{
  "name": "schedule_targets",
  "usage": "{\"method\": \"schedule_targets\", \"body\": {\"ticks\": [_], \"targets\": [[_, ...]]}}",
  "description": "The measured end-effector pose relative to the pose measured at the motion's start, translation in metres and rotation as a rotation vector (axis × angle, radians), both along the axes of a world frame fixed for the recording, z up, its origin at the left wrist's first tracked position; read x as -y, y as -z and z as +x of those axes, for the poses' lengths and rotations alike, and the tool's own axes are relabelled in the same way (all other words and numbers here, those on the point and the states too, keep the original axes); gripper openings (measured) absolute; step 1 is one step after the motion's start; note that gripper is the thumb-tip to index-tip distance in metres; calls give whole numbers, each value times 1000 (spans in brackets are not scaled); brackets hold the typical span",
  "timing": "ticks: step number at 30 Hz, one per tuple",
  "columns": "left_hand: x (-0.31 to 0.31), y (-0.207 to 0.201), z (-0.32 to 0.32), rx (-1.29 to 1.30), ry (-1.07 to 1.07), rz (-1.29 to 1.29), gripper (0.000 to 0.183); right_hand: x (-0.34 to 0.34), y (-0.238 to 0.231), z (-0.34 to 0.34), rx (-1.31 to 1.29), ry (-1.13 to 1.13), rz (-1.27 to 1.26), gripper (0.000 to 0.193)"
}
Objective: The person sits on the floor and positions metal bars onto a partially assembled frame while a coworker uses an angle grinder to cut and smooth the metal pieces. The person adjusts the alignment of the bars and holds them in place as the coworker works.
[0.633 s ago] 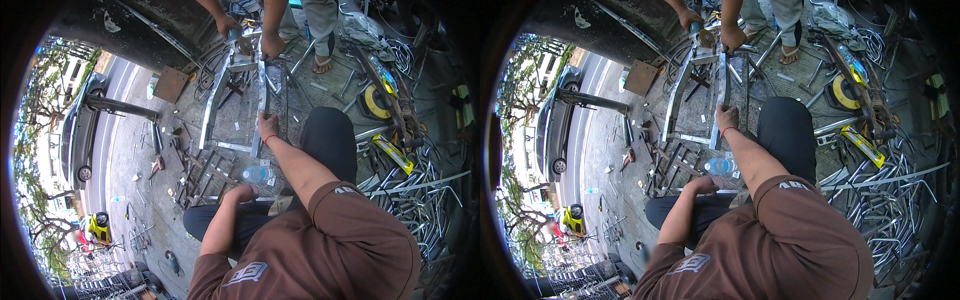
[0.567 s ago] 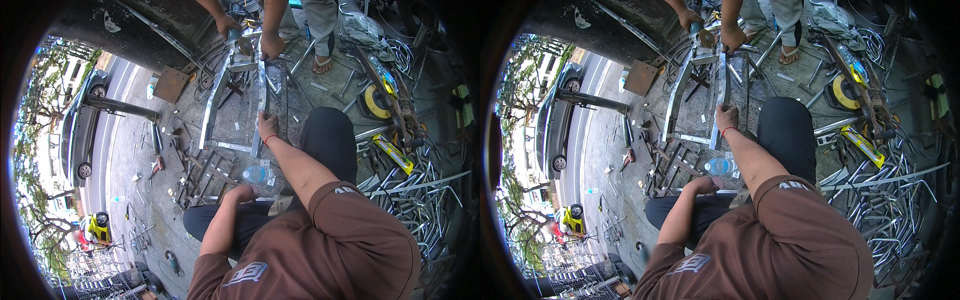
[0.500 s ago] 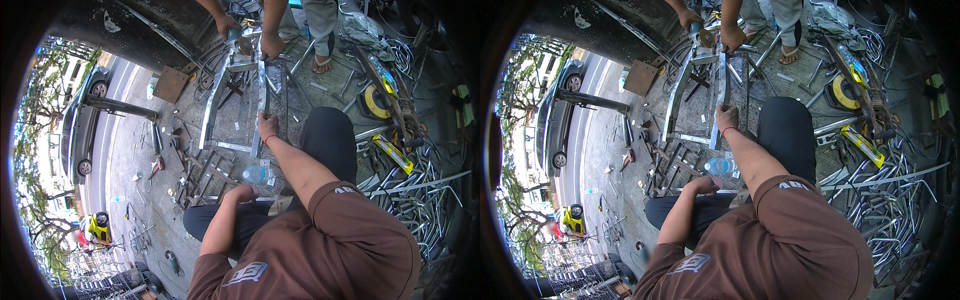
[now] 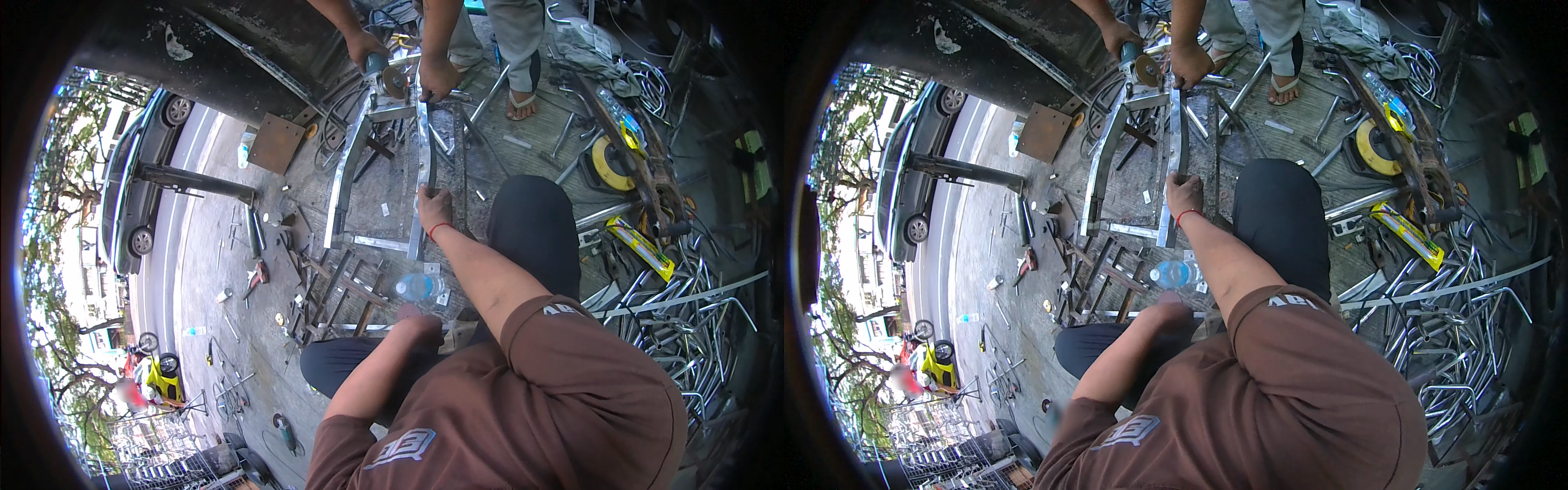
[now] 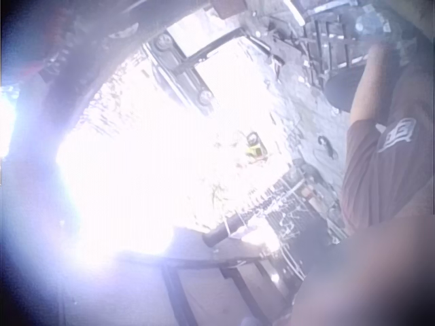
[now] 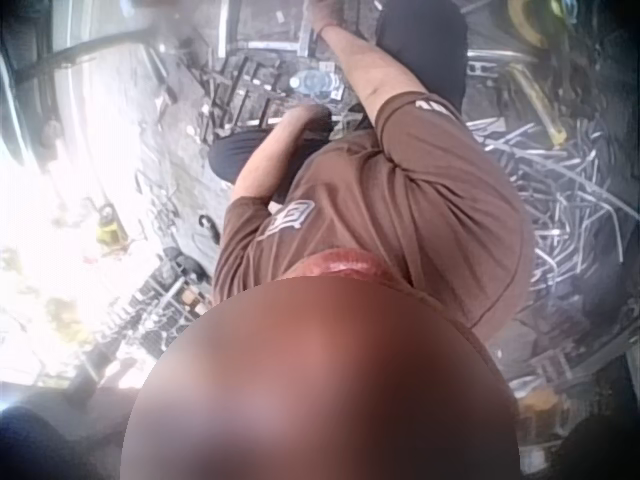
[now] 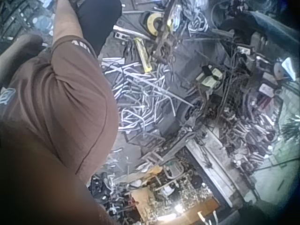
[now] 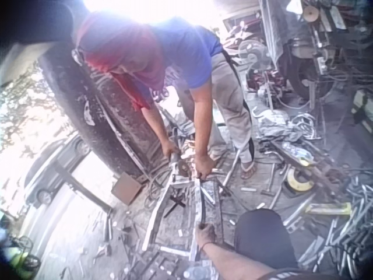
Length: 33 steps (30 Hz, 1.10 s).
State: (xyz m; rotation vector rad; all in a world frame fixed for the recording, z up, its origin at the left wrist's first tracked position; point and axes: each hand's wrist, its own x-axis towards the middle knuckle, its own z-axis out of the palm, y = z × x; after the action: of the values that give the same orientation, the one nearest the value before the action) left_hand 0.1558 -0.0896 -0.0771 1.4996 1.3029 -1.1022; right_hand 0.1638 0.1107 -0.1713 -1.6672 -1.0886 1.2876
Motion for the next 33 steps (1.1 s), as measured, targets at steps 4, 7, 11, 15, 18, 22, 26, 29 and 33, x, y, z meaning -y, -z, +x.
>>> {"method": "schedule_targets", "body": {"ticks": [4, 7, 11, 15, 18, 22, 26, 29, 33], "targets": [[-2, 21, 42, -151, 89, 171, 34, -1, 2, -5, 84, 19, -35, 57], [-10, 67, 66, 134, -283, 120, 42, -2, 0, -6, 113, 29, -45, 61], [-17, 117, 96, 749, -1580, -34, 48, 0, -9, -1, 82, 33, -39, 51], [-42, 123, 99, 634, -1251, -20, 48, 4, -20, 5, 29, 52, -41, 47], [-57, 110, 95, 592, -1145, -4, 48, 4, -23, 9, -34, -30, -85, 63], [-70, 97, 91, 561, -1059, 3, 48, 1, -20, 8, -27, -56, -69, 62], [-73, 91, 91, 541, -1000, 3, 48, 3, -18, 4, 28, 60, -84, 41], [-73, 89, 91, 539, -975, 1, 48, 4, -19, 3, 31, 53, -88, 41], [-68, 87, 94, 533, -941, -7, 48, 2, -19, 3, -16, 60, -70, 41]]}}
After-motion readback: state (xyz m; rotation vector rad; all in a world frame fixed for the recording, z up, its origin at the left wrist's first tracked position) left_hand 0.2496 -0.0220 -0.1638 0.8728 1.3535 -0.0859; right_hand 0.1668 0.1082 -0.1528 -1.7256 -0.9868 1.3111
